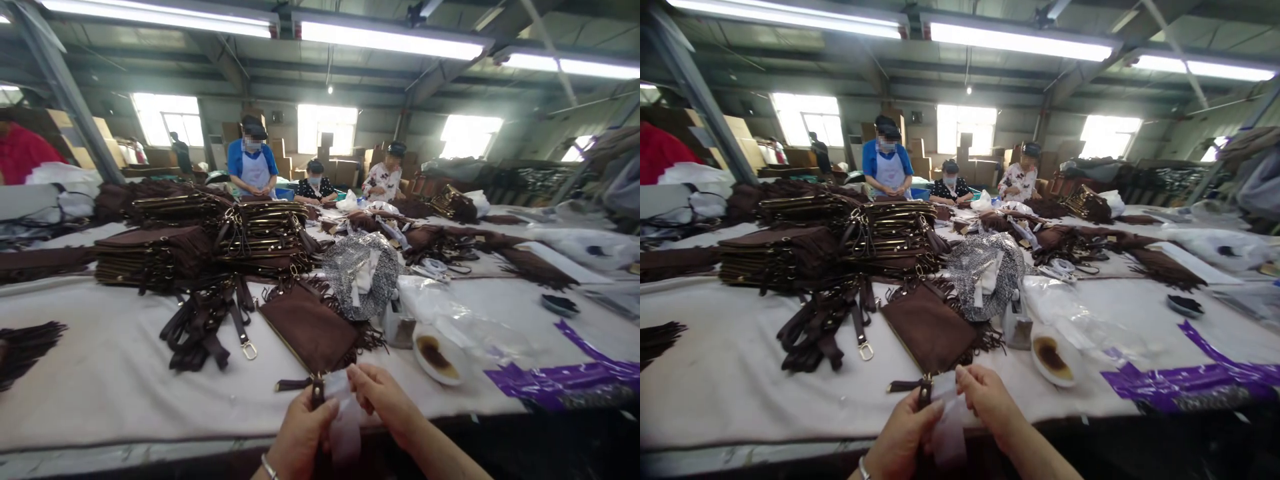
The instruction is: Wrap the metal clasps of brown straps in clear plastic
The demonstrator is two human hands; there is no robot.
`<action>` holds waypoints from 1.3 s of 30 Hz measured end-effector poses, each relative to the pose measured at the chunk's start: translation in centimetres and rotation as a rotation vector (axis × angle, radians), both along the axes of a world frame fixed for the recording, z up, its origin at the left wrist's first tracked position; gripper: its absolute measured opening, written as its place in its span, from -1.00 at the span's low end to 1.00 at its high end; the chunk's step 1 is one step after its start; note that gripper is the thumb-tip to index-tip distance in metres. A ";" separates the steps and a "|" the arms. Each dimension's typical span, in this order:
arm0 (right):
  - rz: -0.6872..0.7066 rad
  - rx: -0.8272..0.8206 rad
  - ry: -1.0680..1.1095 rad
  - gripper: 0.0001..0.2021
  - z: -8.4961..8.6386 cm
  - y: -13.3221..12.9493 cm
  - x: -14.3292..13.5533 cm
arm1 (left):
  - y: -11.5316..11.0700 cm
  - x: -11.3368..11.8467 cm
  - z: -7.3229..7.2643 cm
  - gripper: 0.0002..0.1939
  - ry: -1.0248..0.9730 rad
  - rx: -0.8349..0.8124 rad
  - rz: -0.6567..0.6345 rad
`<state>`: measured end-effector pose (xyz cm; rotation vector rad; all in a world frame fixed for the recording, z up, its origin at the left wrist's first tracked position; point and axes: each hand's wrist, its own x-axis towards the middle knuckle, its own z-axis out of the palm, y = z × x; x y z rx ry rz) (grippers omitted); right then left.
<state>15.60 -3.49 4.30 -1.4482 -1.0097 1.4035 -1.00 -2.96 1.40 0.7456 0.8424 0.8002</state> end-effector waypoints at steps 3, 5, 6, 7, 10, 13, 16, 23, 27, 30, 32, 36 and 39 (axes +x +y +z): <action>0.059 -0.070 0.052 -0.50 -1.0 -1.0 -0.7 | -0.4 0.5 0.2 -0.54 0.036 0.042 -0.026; -0.002 0.004 -0.029 -0.60 -0.8 -1.2 -0.8 | -0.7 0.7 0.1 -0.51 0.085 0.082 -0.069; -0.032 0.044 -0.095 -0.64 -0.6 -1.2 -0.6 | -1.0 0.7 0.1 -0.52 0.123 0.090 -0.121; -0.046 0.074 -0.155 -0.66 -0.3 -1.1 -0.4 | -1.3 0.5 0.2 -0.52 0.160 0.088 -0.191; -0.029 0.117 -0.265 -0.70 0.1 -1.5 0.6 | -2.3 -0.9 1.4 -0.50 0.181 0.103 -0.454; -0.015 0.096 -0.291 -0.69 -0.5 -2.5 1.4 | -3.0 -3.0 3.3 -0.69 0.222 0.216 -0.624; 0.019 0.046 -0.248 -0.67 -1.2 -3.6 1.5 | -2.6 -4.3 4.8 -0.95 0.328 0.288 -0.616; 0.061 0.026 -0.187 -0.70 -0.7 -4.8 0.1 | 0.4 -2.6 5.5 -0.72 0.212 0.094 -0.030; 0.070 0.025 -0.199 -0.73 -0.6 -5.2 -0.2 | 0.8 -0.7 5.1 -0.69 0.260 0.168 0.060; 0.077 0.029 -0.198 -0.75 -0.8 -5.4 -0.4 | 0.5 0.2 4.6 -0.67 0.271 0.182 0.113; 0.075 0.025 -0.203 -0.76 -1.0 -5.6 -0.6 | 0.4 0.5 4.3 -0.66 0.278 0.176 0.158; 0.058 0.025 -0.183 -0.78 -1.0 -5.6 -1.2 | 0.3 0.5 4.1 -0.67 0.277 0.172 0.194; 0.045 -0.003 -0.145 -0.79 -0.7 -5.4 -1.6 | 0.1 0.3 4.1 -0.68 0.269 0.150 0.191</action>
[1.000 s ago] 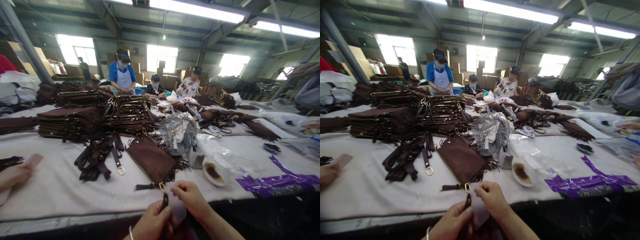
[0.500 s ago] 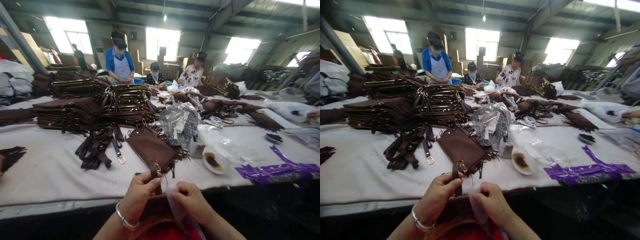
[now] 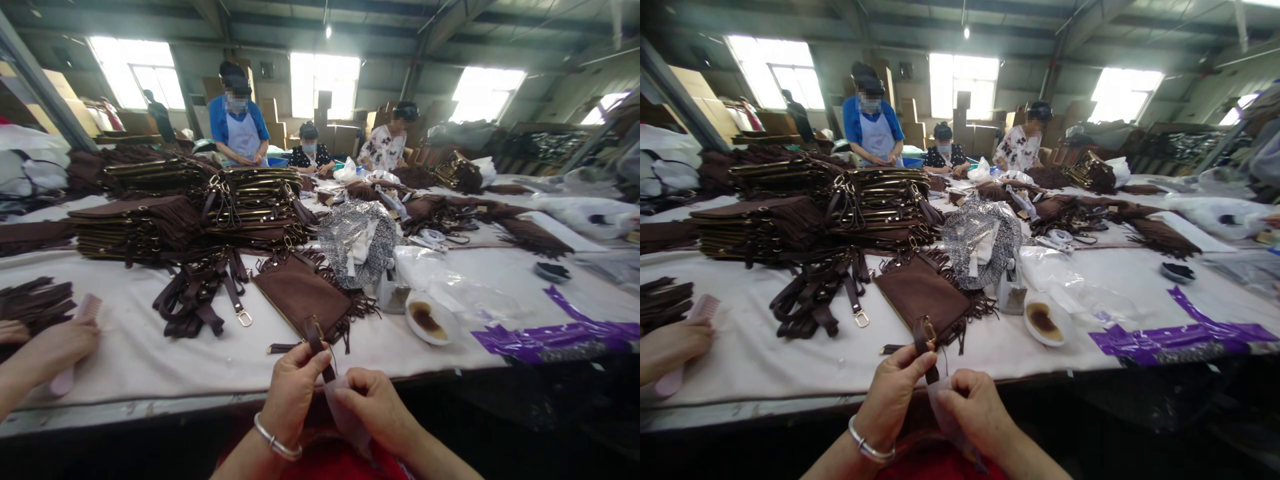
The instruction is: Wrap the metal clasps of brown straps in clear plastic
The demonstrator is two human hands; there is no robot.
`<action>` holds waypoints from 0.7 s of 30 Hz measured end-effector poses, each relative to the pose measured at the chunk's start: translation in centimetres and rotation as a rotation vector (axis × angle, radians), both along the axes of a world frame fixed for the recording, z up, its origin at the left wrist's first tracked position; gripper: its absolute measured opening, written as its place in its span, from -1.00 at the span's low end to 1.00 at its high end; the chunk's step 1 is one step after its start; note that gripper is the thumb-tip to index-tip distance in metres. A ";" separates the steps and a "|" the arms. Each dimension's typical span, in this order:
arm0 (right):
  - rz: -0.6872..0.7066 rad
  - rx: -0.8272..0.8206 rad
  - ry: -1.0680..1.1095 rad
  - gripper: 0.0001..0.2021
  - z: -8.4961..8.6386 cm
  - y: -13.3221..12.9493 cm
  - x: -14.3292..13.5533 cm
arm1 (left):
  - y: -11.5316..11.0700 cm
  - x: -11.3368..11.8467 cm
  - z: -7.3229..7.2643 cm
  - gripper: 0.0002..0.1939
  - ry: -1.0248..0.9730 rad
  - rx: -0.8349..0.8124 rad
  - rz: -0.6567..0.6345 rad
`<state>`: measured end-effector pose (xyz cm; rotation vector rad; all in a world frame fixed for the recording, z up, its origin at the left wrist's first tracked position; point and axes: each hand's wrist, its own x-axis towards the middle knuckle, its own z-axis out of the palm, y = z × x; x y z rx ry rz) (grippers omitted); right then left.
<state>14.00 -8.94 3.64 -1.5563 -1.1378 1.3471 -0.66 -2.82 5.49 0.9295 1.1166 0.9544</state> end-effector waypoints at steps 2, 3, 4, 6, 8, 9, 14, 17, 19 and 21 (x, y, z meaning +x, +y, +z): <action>-0.009 -0.032 0.028 -0.78 0.3 0.1 -0.2 | -0.2 -0.1 0.0 -0.68 -0.006 -0.021 0.012; -0.014 -0.043 0.036 -0.77 0.4 0.1 -0.3 | -0.3 -0.1 0.0 -0.68 -0.009 -0.032 0.016; -0.017 -0.050 0.045 -0.76 0.5 0.1 -0.4 | -0.4 -0.1 0.0 -0.69 -0.014 -0.044 0.016; -0.018 -0.055 0.070 -0.75 0.7 0.1 -0.5 | -0.5 -0.1 -0.2 -0.69 -0.031 -0.077 -0.002; -0.015 -0.049 0.082 -0.73 0.7 0.1 -0.6 | -0.7 -0.1 -0.5 -0.68 -0.046 -0.114 -0.022; -0.012 -0.044 0.081 -0.73 0.7 0.1 -0.6 | -0.8 -0.1 -0.8 -0.68 -0.048 -0.126 -0.027; 0.004 -0.022 0.064 -0.73 0.2 0.0 -0.5 | -0.9 -0.2 -1.3 -0.69 -0.040 -0.122 -0.028; 0.011 -0.016 0.058 -0.75 0.0 -0.1 -0.4 | -0.6 -0.3 -1.0 -0.71 -0.037 -0.076 0.014; 0.016 -0.003 0.046 -0.75 0.0 -0.1 -0.4 | -0.4 -0.3 -0.8 -0.71 -0.038 -0.042 0.043; 0.018 0.004 0.046 -0.73 0.0 -0.2 -0.4 | -0.4 -0.3 -0.7 -0.70 -0.039 -0.037 0.048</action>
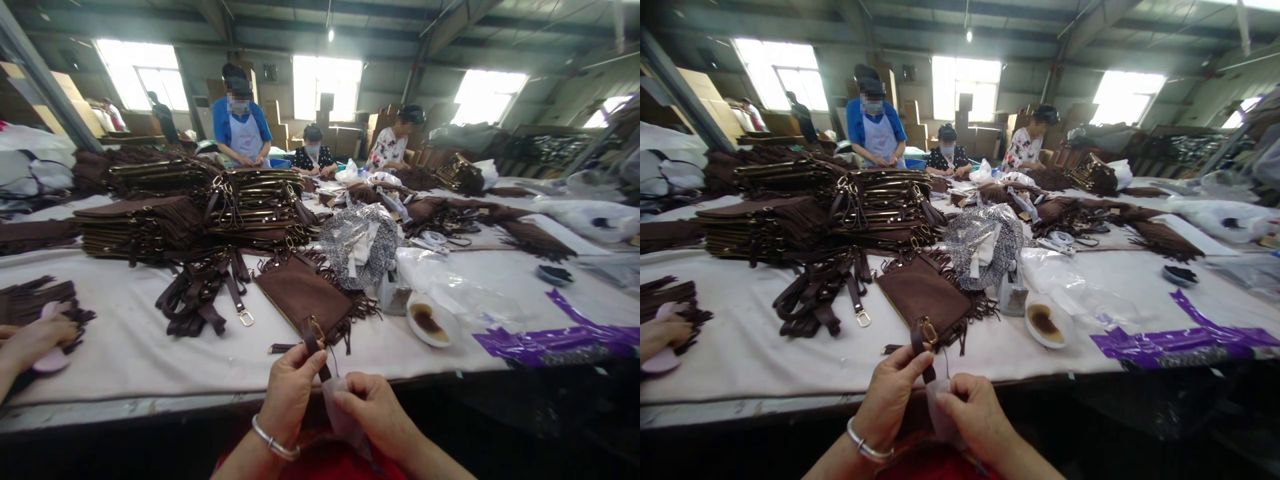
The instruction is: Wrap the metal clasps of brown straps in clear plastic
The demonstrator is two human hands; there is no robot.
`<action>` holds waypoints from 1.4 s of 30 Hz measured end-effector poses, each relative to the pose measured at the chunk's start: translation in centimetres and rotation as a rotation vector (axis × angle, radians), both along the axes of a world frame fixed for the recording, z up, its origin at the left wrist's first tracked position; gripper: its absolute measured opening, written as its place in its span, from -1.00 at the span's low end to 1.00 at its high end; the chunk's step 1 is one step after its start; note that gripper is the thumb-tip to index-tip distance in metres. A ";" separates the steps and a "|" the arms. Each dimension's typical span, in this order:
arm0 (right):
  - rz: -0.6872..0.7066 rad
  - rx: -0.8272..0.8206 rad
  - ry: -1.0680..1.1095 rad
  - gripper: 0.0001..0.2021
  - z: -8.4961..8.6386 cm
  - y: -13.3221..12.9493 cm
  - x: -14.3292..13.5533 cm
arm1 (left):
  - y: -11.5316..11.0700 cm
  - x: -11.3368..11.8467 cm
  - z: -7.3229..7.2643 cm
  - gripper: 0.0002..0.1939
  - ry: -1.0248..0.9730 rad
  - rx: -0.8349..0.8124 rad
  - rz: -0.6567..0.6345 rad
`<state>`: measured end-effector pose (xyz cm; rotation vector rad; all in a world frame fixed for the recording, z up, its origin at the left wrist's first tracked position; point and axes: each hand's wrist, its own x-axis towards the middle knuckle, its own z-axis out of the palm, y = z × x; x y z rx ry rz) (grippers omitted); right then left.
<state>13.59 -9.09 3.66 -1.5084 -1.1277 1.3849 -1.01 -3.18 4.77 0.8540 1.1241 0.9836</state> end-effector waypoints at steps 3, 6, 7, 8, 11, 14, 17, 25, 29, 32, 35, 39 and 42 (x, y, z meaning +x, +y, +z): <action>-0.012 -0.017 0.027 -0.70 -0.2 -0.1 0.0 | -0.1 0.0 -0.1 -0.69 -0.003 -0.025 -0.023; -0.027 -0.025 0.038 -0.69 -0.5 -0.1 0.0 | -0.3 0.1 -0.1 -0.67 -0.006 -0.049 -0.026; -0.028 -0.021 0.037 -0.69 -0.5 -0.1 0.0 | -0.3 0.1 0.0 -0.66 -0.003 -0.049 -0.023; -0.028 -0.016 0.034 -0.70 -0.6 -0.1 0.0 | -0.3 0.1 0.0 -0.67 0.002 -0.043 -0.018; -0.018 -0.003 0.038 -0.72 -0.5 -0.1 -0.1 | -0.1 0.2 0.1 -0.70 0.009 -0.013 -0.019; -0.012 -0.013 0.067 -0.72 -0.3 0.0 -0.2 | -0.1 0.4 0.0 -0.71 0.001 -0.007 -0.035; -0.018 -0.016 0.082 -0.72 -0.2 0.0 -0.2 | -0.1 0.6 -0.2 -0.70 0.007 -0.015 -0.032; -0.004 -0.001 0.050 -0.68 -0.4 -0.1 0.3 | -0.4 0.0 -1.0 -0.68 -0.034 -0.066 -0.082; 0.003 -0.007 0.119 -0.65 0.2 -0.1 -0.1 | -1.0 0.4 -0.9 -0.69 -0.109 -0.132 -0.089; 0.000 -0.012 0.173 -0.67 0.3 0.0 -0.4 | -1.7 1.1 -1.0 -0.70 -0.168 -0.164 -0.083; -0.018 -0.024 0.219 -0.66 0.2 0.0 -0.2 | -2.2 1.5 -1.3 -0.70 -0.214 -0.200 -0.121; -0.018 0.014 0.197 -0.65 1.1 -0.3 1.0 | -0.9 1.3 -0.4 -0.70 -0.365 -0.207 -0.191; 0.165 0.102 0.063 -0.68 2.1 -0.8 2.6 | 1.7 1.0 1.2 -0.61 -0.468 -0.344 -0.190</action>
